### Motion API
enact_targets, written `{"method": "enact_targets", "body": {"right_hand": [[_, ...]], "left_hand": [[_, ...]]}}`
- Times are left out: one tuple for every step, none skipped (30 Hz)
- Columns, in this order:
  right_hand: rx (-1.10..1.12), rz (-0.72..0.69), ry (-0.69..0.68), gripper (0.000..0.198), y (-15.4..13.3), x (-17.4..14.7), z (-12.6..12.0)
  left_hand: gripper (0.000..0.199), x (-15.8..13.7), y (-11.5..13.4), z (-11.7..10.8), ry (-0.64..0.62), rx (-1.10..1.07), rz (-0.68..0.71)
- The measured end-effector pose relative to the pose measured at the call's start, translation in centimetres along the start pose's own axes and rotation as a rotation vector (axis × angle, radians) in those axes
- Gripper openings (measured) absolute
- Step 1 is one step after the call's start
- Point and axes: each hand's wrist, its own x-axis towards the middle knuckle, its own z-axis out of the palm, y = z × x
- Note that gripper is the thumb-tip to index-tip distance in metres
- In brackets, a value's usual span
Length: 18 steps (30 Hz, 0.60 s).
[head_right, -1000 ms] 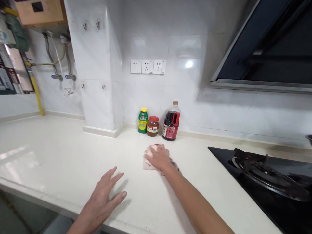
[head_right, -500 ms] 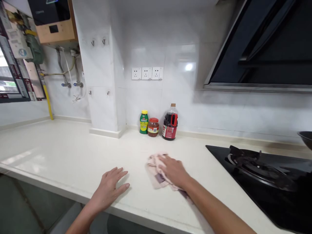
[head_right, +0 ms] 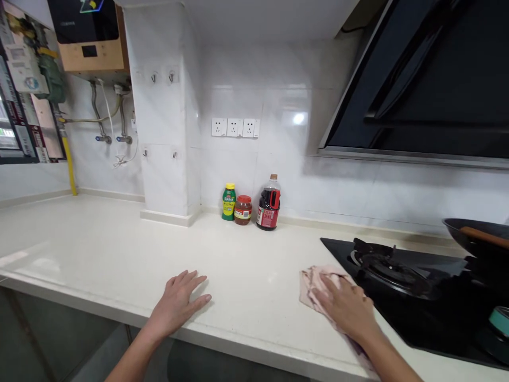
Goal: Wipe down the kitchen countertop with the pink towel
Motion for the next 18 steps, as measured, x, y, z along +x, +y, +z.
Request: {"method": "enact_targets", "body": {"right_hand": [[0.009, 0.005, -0.054, 0.057, -2.2, -0.3, -0.6], [0.033, -0.048, -0.125, 0.057, -4.6, -0.8, -1.4], [0.074, -0.107, -0.172, 0.054, -7.2, -1.2, -2.4], [0.131, -0.171, -0.191, 0.052, -9.9, -1.7, -3.5], [0.186, -0.218, -0.192, 0.051, -12.6, -2.3, -4.7], [0.239, -0.271, -0.195, 0.05, -15.1, -2.8, -5.9], [0.285, -0.33, -0.192, 0.049, -17.4, -3.4, -7.0], [0.324, -0.386, -0.184, 0.048, -19.4, -4.0, -7.9], [0.36, -0.44, -0.171, 0.048, -21.1, -4.6, -8.7], [0.391, -0.485, -0.151, 0.05, -22.5, -5.2, -9.3], [0.421, -0.519, -0.127, 0.051, -23.4, -5.8, -9.7], [0.449, -0.539, -0.098, 0.053, -24.0, -6.4, -9.8], [0.475, -0.547, -0.07, 0.053, -24.2, -7.0, -9.8], [0.492, -0.549, -0.043, 0.054, -24.1, -7.6, -9.5], [0.499, -0.549, -0.022, 0.054, -23.6, -8.1, -9.1], [0.494, -0.554, -0.005, 0.055, -22.8, -8.5, -8.5], [0.477, -0.561, 0.012, 0.057, -21.7, -8.8, -7.7], [0.452, -0.566, 0.033, 0.059, -20.3, -9.1, -6.8]], "left_hand": [[0.06, 0.0, 0.0, 0.0, -0.009, 0.01, 0.001], [0.062, 0.0, 0.0, 0.0, -0.012, 0.019, 0.005], [0.064, 0.0, -0.1, 0.1, -0.012, 0.028, 0.013], [0.065, 0.1, -0.1, 0.1, -0.011, 0.036, 0.022], [0.067, 0.1, -0.2, 0.2, -0.012, 0.042, 0.032], [0.069, 0.1, -0.3, 0.2, -0.017, 0.045, 0.039], [0.07, 0.0, -0.3, 0.2, -0.025, 0.045, 0.047], [0.071, 0.0, -0.3, 0.2, -0.034, 0.042, 0.053], [0.071, 0.0, -0.3, 0.1, -0.043, 0.037, 0.061], [0.07, 0.0, -0.3, 0.1, -0.051, 0.03, 0.07], [0.068, -0.1, -0.3, 0.0, -0.057, 0.022, 0.079], [0.066, -0.1, -0.3, -0.1, -0.062, 0.014, 0.086], [0.065, -0.1, -0.3, -0.1, -0.064, 0.007, 0.09], [0.064, -0.1, -0.4, -0.1, -0.065, 0.001, 0.089], [0.064, -0.1, -0.4, -0.1, -0.063, -0.002, 0.086], [0.064, -0.1, -0.5, 0.0, -0.06, -0.003, 0.083], [0.063, -0.1, -0.6, 0.2, -0.054, -0.001, 0.081], [0.062, -0.1, -0.7, 0.3, -0.049, 0.003, 0.082]]}}
